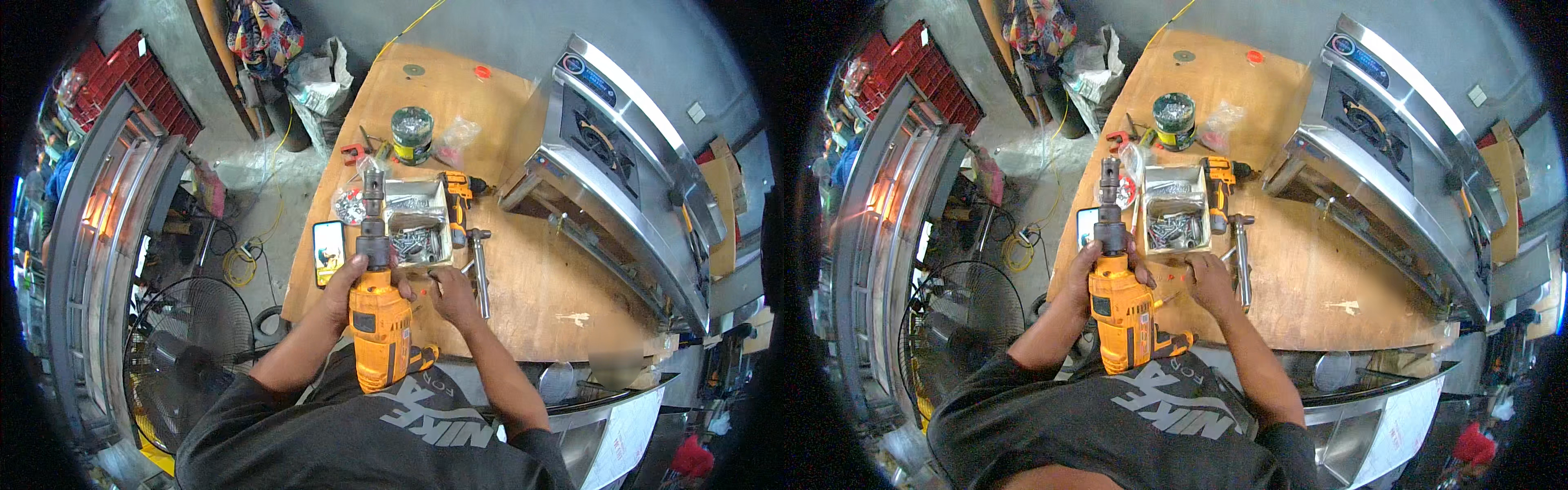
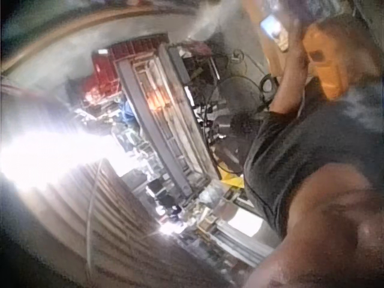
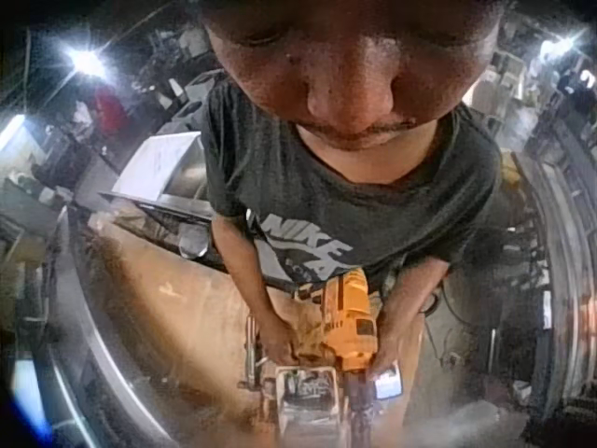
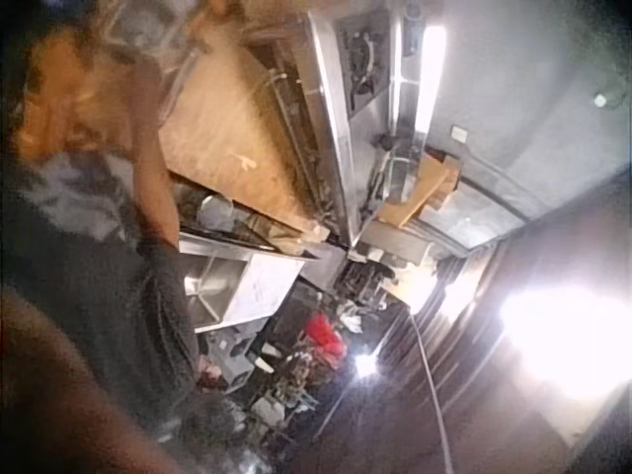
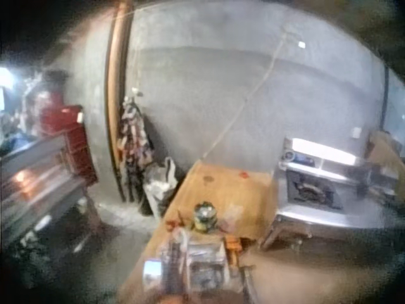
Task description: The person uses a cordless drill to make holes in a stainless steel sink. They repeatedly change drill bits and continue drilling at different locations on the sink surface.
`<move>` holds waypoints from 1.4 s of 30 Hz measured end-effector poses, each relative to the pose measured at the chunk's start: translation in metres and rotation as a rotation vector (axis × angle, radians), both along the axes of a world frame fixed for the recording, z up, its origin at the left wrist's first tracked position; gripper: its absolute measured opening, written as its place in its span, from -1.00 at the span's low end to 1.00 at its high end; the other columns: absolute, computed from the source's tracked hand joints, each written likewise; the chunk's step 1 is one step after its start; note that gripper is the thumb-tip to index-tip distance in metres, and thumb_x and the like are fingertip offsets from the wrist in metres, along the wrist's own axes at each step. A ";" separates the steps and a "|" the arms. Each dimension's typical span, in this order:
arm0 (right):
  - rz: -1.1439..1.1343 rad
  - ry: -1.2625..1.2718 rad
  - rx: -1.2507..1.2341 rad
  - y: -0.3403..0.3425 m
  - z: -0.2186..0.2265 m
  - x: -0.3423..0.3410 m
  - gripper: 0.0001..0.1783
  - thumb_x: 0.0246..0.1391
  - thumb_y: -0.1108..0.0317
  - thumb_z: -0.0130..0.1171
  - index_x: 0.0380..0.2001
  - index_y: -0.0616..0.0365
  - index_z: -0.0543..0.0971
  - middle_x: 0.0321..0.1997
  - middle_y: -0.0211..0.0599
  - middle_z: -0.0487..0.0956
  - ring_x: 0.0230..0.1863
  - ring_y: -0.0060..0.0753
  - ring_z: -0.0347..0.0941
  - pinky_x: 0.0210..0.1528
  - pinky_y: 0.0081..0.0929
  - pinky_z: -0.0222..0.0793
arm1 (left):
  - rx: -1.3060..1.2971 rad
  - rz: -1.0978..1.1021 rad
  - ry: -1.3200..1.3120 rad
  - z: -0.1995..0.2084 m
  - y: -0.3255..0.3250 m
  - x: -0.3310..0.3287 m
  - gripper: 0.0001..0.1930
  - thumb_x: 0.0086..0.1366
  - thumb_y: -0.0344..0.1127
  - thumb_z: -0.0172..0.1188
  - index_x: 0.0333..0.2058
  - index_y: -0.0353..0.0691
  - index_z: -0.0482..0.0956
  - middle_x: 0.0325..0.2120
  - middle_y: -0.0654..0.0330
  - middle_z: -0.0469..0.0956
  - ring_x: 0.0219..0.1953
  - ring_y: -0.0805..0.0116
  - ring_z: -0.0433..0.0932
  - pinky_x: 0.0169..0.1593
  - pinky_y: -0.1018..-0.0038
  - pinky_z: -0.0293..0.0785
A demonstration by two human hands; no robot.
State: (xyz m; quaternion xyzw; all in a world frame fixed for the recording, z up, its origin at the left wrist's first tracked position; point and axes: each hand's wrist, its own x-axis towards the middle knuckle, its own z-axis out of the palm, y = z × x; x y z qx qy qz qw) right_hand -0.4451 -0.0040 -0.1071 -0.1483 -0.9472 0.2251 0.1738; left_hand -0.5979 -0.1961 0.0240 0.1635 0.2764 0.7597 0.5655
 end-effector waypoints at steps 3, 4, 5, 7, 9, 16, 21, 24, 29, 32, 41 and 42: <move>-0.252 0.292 -0.479 -0.022 0.086 -0.016 -0.85 0.06 0.54 0.13 -0.26 0.20 0.45 -0.31 -0.25 0.53 -0.34 -0.38 0.49 -0.30 -0.38 0.43 | -0.009 -0.045 0.055 -0.002 0.009 -0.006 -0.41 0.22 0.26 0.06 -0.09 -0.17 0.40 -0.36 -0.08 0.60 -0.19 -0.09 0.59 -0.04 0.05 0.47; -0.248 0.475 -0.741 -0.021 0.094 -0.024 -0.86 0.12 0.53 0.08 -0.23 0.19 0.42 -0.38 -0.36 0.49 -0.42 -0.58 0.43 -0.37 -0.55 0.40 | -0.013 -0.076 0.076 -0.001 0.015 -0.007 -0.41 0.21 0.25 0.07 -0.09 -0.18 0.40 -0.35 -0.08 0.60 -0.18 -0.08 0.59 -0.04 0.05 0.47; -0.195 0.512 -0.870 -0.021 0.107 -0.027 -0.85 0.12 0.53 0.08 -0.22 0.20 0.41 -0.39 -0.38 0.48 -0.42 -0.60 0.42 -0.38 -0.57 0.40 | 0.002 -0.100 0.057 0.000 0.020 -0.006 -0.41 0.21 0.23 0.08 -0.08 -0.21 0.41 -0.35 -0.10 0.60 -0.19 -0.06 0.60 -0.06 0.09 0.50; -0.063 0.587 -1.128 -0.029 0.176 -0.033 -0.84 0.13 0.53 0.08 -0.21 0.21 0.40 -0.41 -0.43 0.46 -0.43 -0.63 0.42 -0.38 -0.60 0.40 | 0.027 -0.137 0.021 0.001 0.028 -0.003 -0.40 0.21 0.18 0.10 -0.07 -0.28 0.42 -0.33 -0.14 0.60 -0.21 0.00 0.62 -0.10 0.17 0.55; -0.032 0.503 -1.069 -0.022 0.193 -0.037 -0.85 0.13 0.53 0.08 -0.22 0.22 0.40 -0.42 -0.42 0.46 -0.45 -0.64 0.41 -0.39 -0.60 0.41 | -0.015 -0.129 0.055 0.010 0.035 0.002 -0.39 0.22 0.18 0.08 -0.06 -0.30 0.43 -0.33 -0.13 0.61 -0.24 0.02 0.63 -0.11 0.19 0.56; -0.082 0.299 -1.008 -0.005 0.226 -0.027 -0.86 0.13 0.53 0.05 -0.23 0.27 0.40 -0.44 -0.38 0.46 -0.49 -0.65 0.41 -0.47 -0.64 0.39 | -0.111 -0.160 0.146 0.011 0.050 0.004 -0.38 0.23 0.17 0.05 0.00 -0.30 0.43 -0.22 -0.05 0.58 -0.24 0.01 0.62 -0.10 0.15 0.54; -0.203 0.352 -0.900 0.036 0.202 -0.006 -0.82 0.04 0.52 0.08 -0.23 0.21 0.43 -0.44 -0.35 0.47 -0.46 -0.49 0.45 -0.42 -0.50 0.43 | -0.274 -0.049 0.398 0.017 0.090 0.029 -0.61 0.34 0.01 0.05 -0.11 -0.21 0.50 -0.34 0.21 0.59 -0.35 0.35 0.58 -0.21 0.38 0.52; -0.181 0.357 -1.246 0.033 0.212 -0.012 -0.81 0.16 0.31 -0.01 -0.28 0.20 0.48 -0.50 -0.32 0.50 -0.54 -0.48 0.46 -0.53 -0.48 0.41 | -0.248 0.021 0.359 0.034 0.097 0.040 -0.71 0.35 -0.08 0.09 -0.14 -0.15 0.45 -0.37 0.29 0.50 -0.35 0.43 0.49 -0.26 0.41 0.49; -0.381 0.230 -1.014 0.073 0.189 0.019 -0.68 0.11 0.21 -0.04 -0.42 0.29 0.54 -0.54 -0.22 0.53 -0.50 -0.35 0.46 -0.45 -0.33 0.37 | -0.111 -0.137 0.699 0.027 0.130 0.078 -0.59 0.42 -0.04 0.00 0.02 -0.26 0.35 -0.22 0.25 0.46 -0.21 0.43 0.44 -0.10 0.45 0.43; -0.595 0.384 -0.829 0.060 0.177 0.037 -0.60 0.11 0.15 -0.05 -0.44 0.36 0.52 -0.53 -0.14 0.53 -0.43 -0.27 0.44 -0.32 -0.28 0.35 | -0.215 -0.130 0.860 0.008 0.140 0.096 -0.55 0.45 -0.05 -0.06 0.07 -0.32 0.33 -0.11 0.18 0.47 -0.12 0.39 0.45 -0.02 0.43 0.40; -0.869 0.694 -0.660 0.034 0.167 0.049 -0.56 0.25 0.09 -0.02 -0.40 0.34 0.50 -0.52 0.02 0.51 -0.48 -0.22 0.40 -0.32 -0.25 0.32 | -0.110 -0.346 0.628 0.014 0.145 0.102 -0.57 0.43 -0.09 -0.01 0.07 -0.31 0.33 -0.09 0.16 0.49 -0.10 0.38 0.50 -0.01 0.44 0.43; -0.873 0.700 -0.662 0.032 0.166 0.050 -0.57 0.25 0.10 -0.01 -0.41 0.34 0.49 -0.53 0.02 0.50 -0.49 -0.22 0.39 -0.33 -0.25 0.32 | -0.105 -0.350 0.609 0.019 0.145 0.104 -0.58 0.42 -0.09 0.00 0.06 -0.30 0.34 -0.11 0.16 0.50 -0.11 0.38 0.51 -0.02 0.44 0.44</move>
